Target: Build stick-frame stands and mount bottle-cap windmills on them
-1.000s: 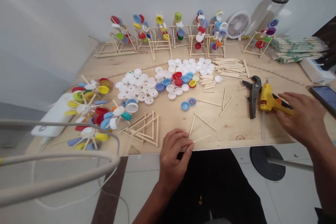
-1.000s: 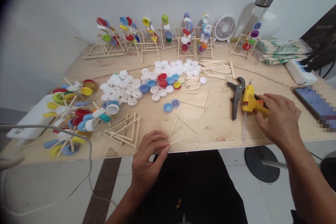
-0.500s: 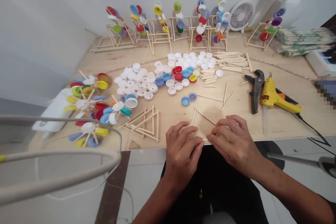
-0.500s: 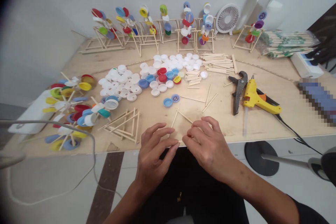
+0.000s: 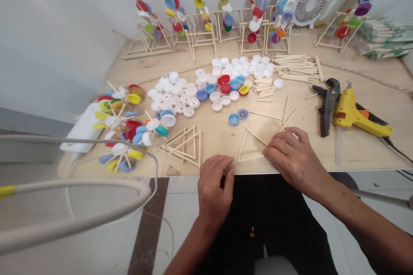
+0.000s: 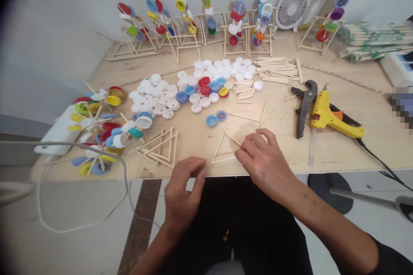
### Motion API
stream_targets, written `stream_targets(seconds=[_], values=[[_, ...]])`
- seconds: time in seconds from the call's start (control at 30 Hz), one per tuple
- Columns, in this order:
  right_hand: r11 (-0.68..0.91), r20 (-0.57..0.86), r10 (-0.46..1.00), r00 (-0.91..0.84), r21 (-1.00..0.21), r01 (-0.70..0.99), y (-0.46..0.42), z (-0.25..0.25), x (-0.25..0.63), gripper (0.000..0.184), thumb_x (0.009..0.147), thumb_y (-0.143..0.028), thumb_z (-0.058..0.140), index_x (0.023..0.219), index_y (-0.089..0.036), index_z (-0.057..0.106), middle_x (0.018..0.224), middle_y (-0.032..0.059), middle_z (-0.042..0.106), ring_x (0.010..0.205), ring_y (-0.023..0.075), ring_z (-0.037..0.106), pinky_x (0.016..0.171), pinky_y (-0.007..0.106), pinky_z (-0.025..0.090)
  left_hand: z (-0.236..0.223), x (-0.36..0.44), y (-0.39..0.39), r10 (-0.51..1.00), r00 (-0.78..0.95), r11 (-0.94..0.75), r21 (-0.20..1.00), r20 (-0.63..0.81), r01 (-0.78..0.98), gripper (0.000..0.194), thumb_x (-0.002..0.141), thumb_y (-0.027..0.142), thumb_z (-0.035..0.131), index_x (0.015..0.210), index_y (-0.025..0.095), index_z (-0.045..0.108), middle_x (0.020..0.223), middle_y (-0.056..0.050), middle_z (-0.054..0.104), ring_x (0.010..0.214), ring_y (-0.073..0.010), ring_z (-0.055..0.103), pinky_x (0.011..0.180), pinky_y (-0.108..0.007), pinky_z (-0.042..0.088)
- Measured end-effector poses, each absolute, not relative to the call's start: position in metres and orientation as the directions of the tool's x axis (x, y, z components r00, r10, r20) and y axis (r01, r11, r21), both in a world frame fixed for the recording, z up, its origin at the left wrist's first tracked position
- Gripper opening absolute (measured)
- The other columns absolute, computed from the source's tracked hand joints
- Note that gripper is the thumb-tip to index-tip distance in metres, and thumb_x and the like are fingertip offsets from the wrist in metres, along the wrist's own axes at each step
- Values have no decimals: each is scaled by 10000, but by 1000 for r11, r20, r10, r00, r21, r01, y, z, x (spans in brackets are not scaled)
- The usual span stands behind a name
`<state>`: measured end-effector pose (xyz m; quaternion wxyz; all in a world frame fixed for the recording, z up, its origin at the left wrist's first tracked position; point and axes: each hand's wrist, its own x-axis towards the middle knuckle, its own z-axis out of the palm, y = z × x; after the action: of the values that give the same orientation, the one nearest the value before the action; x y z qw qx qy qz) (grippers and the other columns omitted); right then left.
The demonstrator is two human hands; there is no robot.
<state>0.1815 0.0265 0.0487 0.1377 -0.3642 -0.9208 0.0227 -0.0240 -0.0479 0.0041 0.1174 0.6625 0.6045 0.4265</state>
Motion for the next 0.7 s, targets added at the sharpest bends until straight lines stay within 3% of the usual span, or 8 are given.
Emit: stream_targets(seconds=[0.7], values=[[776,254,619,-743,-47,630,31,47,175,285,903,-70,386,752,-182,600,757,22,595,863,166,506,1018,425,266,7,-21,-37,917,-26,-260,647,398,716,145,836,89,551,918,195,606,844,-29,663,844,-181,583,796,-352,429]])
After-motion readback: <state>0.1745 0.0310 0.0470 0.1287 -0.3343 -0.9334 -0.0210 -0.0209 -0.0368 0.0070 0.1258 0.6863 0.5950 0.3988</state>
